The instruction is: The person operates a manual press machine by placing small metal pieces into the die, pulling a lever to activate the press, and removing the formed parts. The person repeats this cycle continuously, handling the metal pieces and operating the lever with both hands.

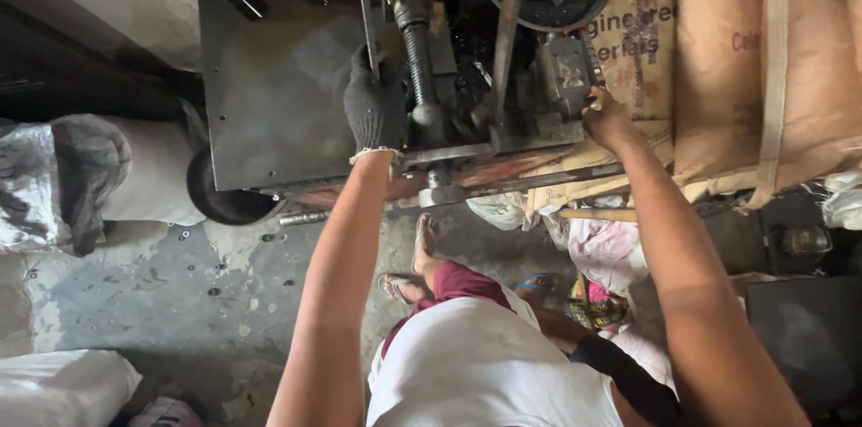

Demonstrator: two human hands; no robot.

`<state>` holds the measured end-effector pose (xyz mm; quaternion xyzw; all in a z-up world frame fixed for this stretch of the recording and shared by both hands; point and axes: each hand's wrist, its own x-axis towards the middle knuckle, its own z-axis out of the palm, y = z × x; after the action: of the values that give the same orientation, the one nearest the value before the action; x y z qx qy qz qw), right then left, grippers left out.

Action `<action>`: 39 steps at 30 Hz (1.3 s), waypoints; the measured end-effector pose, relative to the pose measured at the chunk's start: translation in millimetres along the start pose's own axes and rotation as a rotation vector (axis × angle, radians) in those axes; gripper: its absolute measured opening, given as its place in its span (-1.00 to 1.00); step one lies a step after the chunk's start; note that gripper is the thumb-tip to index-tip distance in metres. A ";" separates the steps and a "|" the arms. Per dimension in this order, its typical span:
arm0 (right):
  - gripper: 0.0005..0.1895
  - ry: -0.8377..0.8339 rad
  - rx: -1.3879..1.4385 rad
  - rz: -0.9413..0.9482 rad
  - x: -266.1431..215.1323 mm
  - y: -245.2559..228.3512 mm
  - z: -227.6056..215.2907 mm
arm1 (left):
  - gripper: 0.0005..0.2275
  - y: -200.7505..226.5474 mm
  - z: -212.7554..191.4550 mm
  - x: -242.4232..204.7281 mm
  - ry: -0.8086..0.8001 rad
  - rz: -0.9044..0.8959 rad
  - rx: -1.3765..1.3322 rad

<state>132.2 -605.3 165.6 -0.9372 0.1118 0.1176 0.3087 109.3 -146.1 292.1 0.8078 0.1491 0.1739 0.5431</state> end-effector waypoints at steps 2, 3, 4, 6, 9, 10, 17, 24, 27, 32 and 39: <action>-0.38 0.072 -0.052 -0.139 3.3 9.8 4.0 | -0.65 -5.9 -2.0 -3.3 -0.026 0.022 -0.013; -0.38 0.062 -0.057 -0.128 3.6 13.2 4.8 | -0.62 -12.2 -6.2 -7.4 -0.061 0.052 -0.053; -0.38 0.045 -0.059 -0.091 3.4 14.6 5.4 | -0.58 -20.9 -13.8 -15.2 -0.096 0.082 -0.093; -0.38 0.017 -0.055 0.003 -0.2 11.5 6.4 | -0.56 -42.1 -34.9 -36.6 -0.177 0.062 -0.151; -0.38 0.058 -0.197 -0.105 -6.1 -7.4 -2.8 | -0.58 -87.5 -86.1 -68.3 -0.477 0.115 -0.096; -0.36 0.033 -0.274 -0.059 -10.5 -14.0 -5.7 | -0.59 -104.7 -103.9 -81.3 -0.633 -0.029 0.075; -0.57 0.001 -0.636 -0.061 -20.3 -84.7 -26.6 | -0.72 -183.8 -108.4 -104.2 -0.625 0.308 0.639; -0.68 -0.079 0.190 -0.511 93.4 -211.7 54.4 | -0.75 -201.5 -101.3 -99.2 -0.783 0.094 0.652; -0.64 0.013 0.479 -0.646 135.1 -249.5 109.4 | -0.73 -198.7 -100.3 -101.1 -0.704 0.129 0.566; -0.75 0.248 0.027 -0.653 141.1 -267.4 134.8 | -0.75 -187.6 -99.8 -102.9 -0.713 0.154 0.636; -0.95 0.517 0.878 -0.822 103.8 -274.8 37.5 | -0.73 -196.9 -98.4 -104.7 -0.660 0.191 0.640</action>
<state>302.4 -381.2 258.0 -0.6885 -0.1472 -0.2956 0.6457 -38.2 -37.9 131.0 0.9569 -0.0605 -0.0975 0.2667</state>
